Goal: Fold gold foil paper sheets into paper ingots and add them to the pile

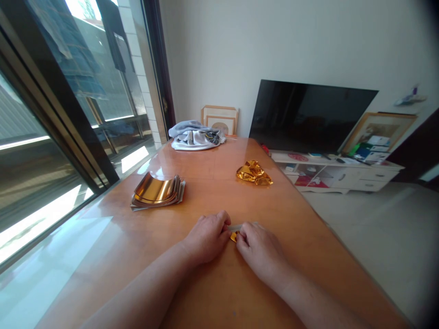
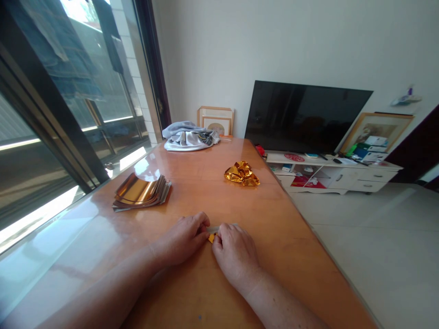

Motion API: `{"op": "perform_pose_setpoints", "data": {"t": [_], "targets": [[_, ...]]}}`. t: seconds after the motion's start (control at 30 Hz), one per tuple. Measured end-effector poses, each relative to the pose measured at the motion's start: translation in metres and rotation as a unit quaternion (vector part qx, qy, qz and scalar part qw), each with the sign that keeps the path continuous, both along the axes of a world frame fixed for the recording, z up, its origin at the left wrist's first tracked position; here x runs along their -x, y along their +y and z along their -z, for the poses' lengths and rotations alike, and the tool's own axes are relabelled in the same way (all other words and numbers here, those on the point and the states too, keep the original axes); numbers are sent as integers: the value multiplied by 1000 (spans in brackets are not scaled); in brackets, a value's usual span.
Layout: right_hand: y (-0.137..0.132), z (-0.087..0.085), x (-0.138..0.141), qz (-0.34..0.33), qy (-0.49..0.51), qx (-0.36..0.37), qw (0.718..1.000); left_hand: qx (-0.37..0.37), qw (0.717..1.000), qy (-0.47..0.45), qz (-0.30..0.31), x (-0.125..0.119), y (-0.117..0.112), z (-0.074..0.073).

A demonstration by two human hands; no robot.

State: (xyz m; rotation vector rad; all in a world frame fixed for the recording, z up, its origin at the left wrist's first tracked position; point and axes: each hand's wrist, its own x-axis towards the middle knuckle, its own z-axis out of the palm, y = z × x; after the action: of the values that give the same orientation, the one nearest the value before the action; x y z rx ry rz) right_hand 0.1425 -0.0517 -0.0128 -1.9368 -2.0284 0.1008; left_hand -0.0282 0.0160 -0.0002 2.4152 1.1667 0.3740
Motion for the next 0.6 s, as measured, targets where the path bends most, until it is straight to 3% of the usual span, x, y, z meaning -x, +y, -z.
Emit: {"op": "perform_pose_setpoints", "data": {"t": [0.4, 0.6], "targets": [[-2, -2, 0, 7, 15, 6, 1000, -32, 999, 17, 4, -3, -3, 1], [-3, -4, -5, -51, 30, 16, 998, -41, 999, 25, 16, -5, -6, 1]]}}
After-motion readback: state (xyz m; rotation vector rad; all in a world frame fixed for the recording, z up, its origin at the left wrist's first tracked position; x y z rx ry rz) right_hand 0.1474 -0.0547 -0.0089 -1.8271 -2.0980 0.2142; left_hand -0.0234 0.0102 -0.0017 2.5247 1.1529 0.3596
